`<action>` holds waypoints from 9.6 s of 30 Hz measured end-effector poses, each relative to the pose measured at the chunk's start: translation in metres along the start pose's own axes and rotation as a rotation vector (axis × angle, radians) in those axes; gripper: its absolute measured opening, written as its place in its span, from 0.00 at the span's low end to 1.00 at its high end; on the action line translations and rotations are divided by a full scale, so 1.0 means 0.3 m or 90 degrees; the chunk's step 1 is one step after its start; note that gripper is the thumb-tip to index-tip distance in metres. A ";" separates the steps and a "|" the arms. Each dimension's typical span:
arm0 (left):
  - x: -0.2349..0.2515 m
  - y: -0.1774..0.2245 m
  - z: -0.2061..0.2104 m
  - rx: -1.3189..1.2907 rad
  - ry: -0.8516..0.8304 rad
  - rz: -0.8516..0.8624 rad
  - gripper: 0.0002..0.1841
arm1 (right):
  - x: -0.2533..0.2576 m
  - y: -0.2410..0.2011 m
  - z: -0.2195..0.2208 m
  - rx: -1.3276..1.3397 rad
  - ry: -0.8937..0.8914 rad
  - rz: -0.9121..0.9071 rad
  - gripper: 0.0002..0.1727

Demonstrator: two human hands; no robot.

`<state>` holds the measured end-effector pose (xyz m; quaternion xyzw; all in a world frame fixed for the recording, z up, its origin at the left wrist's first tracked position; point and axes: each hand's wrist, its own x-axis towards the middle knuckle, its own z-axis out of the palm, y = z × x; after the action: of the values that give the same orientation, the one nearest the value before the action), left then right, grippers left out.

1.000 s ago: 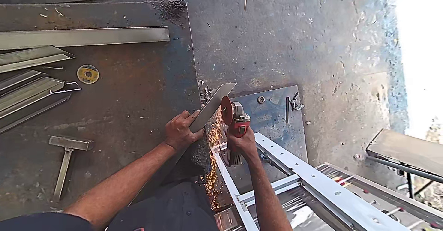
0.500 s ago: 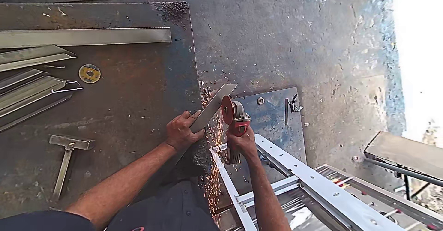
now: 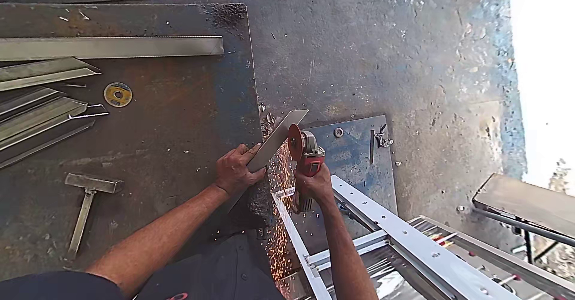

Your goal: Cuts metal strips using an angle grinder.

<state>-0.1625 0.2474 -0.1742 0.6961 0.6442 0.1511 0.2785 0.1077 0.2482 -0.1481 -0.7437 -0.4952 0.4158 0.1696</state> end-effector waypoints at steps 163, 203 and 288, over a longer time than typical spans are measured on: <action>0.182 -0.270 -0.332 0.303 -0.093 0.249 0.22 | -0.115 -0.075 -0.117 -0.039 -0.006 0.034 0.41; 0.190 -0.275 -0.326 0.294 -0.113 0.232 0.19 | 0.002 -0.068 -0.133 -0.109 -0.045 -0.008 0.42; 0.017 -0.274 -0.178 0.123 0.232 -0.071 0.27 | -0.034 -0.109 -0.375 -0.125 -0.124 -0.034 0.39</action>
<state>-0.2592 0.2641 -0.1802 0.6440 0.7329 0.1964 0.0977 0.1751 0.2720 -0.0547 -0.6996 -0.5671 0.4307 0.0580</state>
